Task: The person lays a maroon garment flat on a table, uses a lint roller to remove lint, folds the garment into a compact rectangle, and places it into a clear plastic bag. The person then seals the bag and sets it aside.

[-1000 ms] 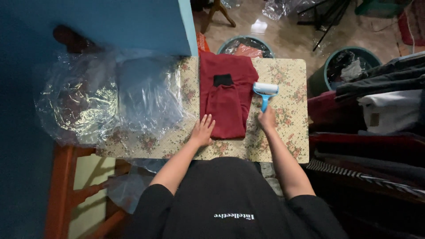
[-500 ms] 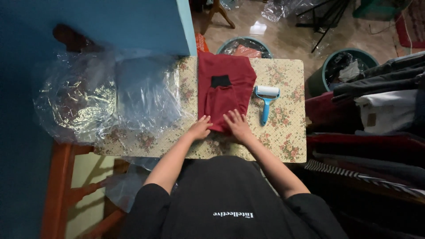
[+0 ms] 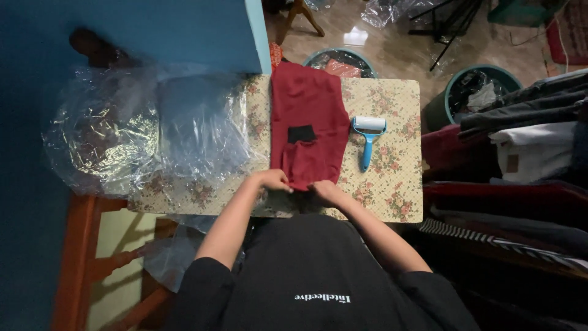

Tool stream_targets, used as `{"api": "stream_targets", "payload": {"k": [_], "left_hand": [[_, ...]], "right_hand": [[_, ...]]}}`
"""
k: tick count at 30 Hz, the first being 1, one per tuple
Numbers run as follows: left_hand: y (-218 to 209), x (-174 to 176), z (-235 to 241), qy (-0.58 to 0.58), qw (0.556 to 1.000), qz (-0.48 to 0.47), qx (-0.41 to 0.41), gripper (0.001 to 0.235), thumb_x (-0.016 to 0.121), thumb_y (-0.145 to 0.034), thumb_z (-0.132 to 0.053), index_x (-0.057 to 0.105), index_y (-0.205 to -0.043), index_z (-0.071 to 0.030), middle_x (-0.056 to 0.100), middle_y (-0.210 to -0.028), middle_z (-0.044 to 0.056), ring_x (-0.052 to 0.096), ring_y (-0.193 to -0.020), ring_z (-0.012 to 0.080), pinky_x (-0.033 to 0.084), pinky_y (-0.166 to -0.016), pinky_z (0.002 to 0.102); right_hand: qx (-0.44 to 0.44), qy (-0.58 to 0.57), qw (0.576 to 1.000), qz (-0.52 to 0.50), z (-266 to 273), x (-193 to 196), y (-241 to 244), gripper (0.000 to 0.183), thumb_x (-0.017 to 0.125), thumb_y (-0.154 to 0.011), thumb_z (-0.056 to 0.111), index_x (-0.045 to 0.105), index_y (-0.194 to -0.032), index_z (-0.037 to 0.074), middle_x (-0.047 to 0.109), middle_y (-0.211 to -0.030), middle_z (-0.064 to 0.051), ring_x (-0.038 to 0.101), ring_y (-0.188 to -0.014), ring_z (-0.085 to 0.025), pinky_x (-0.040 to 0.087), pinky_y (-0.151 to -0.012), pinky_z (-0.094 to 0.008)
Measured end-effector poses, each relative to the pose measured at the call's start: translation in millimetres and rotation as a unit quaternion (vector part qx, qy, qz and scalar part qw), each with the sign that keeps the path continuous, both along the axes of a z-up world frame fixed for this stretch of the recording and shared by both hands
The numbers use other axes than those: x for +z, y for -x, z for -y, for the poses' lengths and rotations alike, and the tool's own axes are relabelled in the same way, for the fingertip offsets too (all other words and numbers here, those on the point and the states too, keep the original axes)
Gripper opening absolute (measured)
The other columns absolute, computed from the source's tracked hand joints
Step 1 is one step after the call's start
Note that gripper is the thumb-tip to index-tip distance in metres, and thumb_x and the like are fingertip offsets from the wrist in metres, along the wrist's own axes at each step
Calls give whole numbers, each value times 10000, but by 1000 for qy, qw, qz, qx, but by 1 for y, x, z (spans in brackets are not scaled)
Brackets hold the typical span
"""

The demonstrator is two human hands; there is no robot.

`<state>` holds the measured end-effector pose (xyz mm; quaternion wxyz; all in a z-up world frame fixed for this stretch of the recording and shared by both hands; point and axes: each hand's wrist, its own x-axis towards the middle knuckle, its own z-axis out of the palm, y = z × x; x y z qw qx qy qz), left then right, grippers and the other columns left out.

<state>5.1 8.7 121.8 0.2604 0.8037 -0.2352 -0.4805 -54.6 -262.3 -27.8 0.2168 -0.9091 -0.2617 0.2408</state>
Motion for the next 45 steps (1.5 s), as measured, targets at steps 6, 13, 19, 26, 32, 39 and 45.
{"api": "stream_targets", "payload": {"k": [6, 13, 19, 26, 32, 39, 45], "left_hand": [[-29, -32, 19, 120, 965, 156, 173, 572, 689, -870, -711, 711, -1287, -319, 534, -1549, -46, 503, -1410, 289, 411, -1176, 475], [-36, -98, 41, -17, 965, 255, 61, 643, 604, -904, -706, 663, -1372, -269, 454, -1585, -87, 541, -1305, 351, 526, -1006, 563], [-25, -81, 37, 39, 985, 146, 82, 485, 551, -992, -568, 770, -1191, -185, 722, -1298, 42, 639, -1255, 309, 518, -1052, 463], [-17, -84, 20, 139, 766, -250, 575, 1013, 591, -928, -779, 326, -1619, -88, 299, -1671, 165, 261, -1557, 312, 159, -1303, 452], [-2, 61, 34, 183, 740, -203, 614, 1014, 697, -855, -742, 463, -1496, 8, 393, -1581, 223, 334, -1505, 318, 262, -1267, 462], [-31, -141, 0, 10, 903, 15, 429, 573, 829, -829, -615, 742, -1252, -236, 744, -1215, 24, 648, -1237, 229, 531, -1003, 417], [-24, -145, 19, -8, 863, 69, 501, 372, 757, -914, -437, 755, -1187, -184, 766, -1110, 48, 699, -1144, 252, 573, -897, 425]], "right_hand": [[-6, -18, 997, -79, -7, 135, 9, 297, 675, -855, 298, 712, -1063, 89, 738, -1008, -220, 686, -1045, -452, 541, -906, -564], [-29, 29, 979, -199, -6, 238, -4, 243, 618, -877, 315, 748, -1020, 167, 759, -1007, -134, 693, -1096, -356, 558, -907, -482], [6, 26, 965, -260, -5, 303, -30, 335, 636, -928, 351, 745, -1084, 75, 738, -1062, -252, 677, -1115, -441, 536, -911, -509], [-46, 81, 995, -43, 3, 223, -128, 362, 641, -881, 374, 738, -1149, 151, 748, -1074, -204, 692, -1096, -427, 549, -936, -557], [-162, 87, 976, 116, -4, 141, -154, 229, 642, -902, 456, 705, -1053, 296, 748, -947, -38, 736, -968, -289, 581, -836, -474], [-182, 80, 896, 397, -3, 110, -160, 188, 775, -789, 388, 702, -928, 285, 680, -845, 33, 664, -931, -222, 532, -831, -387], [-134, 55, 906, 398, -33, 202, -76, 411, 514, -1035, 188, 594, -1437, 162, 588, -1381, -194, 459, -1428, -413, 434, -1089, -570]]}}
